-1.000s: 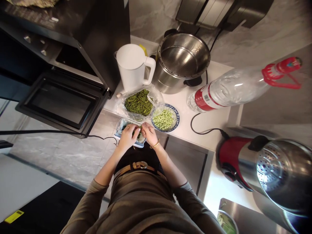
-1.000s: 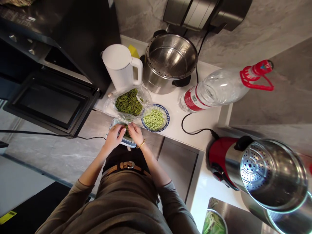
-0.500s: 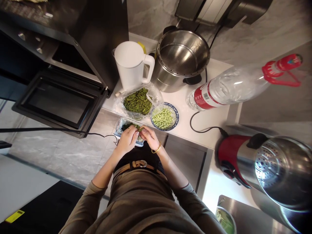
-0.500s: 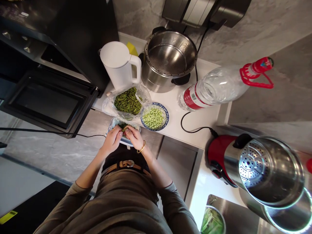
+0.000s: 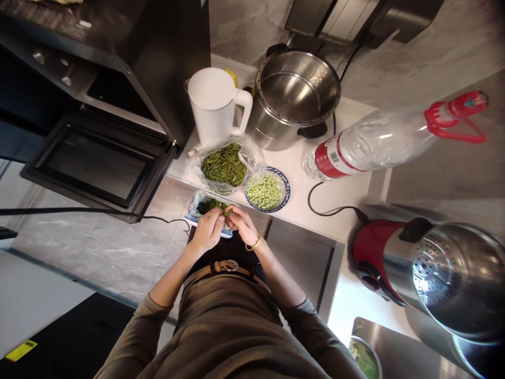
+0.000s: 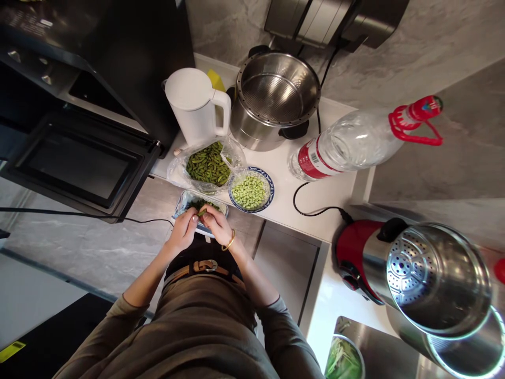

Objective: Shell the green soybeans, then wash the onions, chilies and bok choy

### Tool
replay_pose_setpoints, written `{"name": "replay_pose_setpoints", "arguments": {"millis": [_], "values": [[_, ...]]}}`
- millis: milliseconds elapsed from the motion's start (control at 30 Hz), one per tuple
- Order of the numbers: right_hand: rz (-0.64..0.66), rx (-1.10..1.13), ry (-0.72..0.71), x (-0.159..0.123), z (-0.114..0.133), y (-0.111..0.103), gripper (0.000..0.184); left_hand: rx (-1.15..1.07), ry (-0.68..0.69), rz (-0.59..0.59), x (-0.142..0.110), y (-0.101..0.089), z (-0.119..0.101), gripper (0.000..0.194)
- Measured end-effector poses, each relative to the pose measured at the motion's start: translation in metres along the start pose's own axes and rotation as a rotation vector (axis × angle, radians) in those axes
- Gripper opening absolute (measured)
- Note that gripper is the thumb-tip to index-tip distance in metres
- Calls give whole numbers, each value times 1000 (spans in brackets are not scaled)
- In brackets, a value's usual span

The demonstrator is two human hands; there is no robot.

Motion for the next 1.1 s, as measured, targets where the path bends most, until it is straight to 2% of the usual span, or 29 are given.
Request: {"name": "replay_pose_setpoints", "arguments": {"millis": [233,433,533,633,833,1100], "values": [[-31,4,14,-1,-3,0,26,-21,-6,-9,-1,1,2,39],[-99,-124,14,1,6,-2,13,29,25,4,-1,3,3,36],[-137,-175,-4,1,11,1,10,2,16,-43,-1,2,2,36],[-135,-130,-3,0,8,6,13,-43,-8,-81,0,-1,3,38],[-109,-97,26,-3,-2,9,24,16,13,-43,-3,-1,4,36],[-129,-201,16,-1,8,6,10,83,29,-45,-8,3,5,31]]}}
Point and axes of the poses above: each hand's wrist, its own x-axis towards the middle knuckle, its own y-axis out of the palm, z = x × y, the point moved 7 cm from there along x, towards the middle knuckle, and after that the axes turned 7 degrees about -z, right-handed, at the moved point
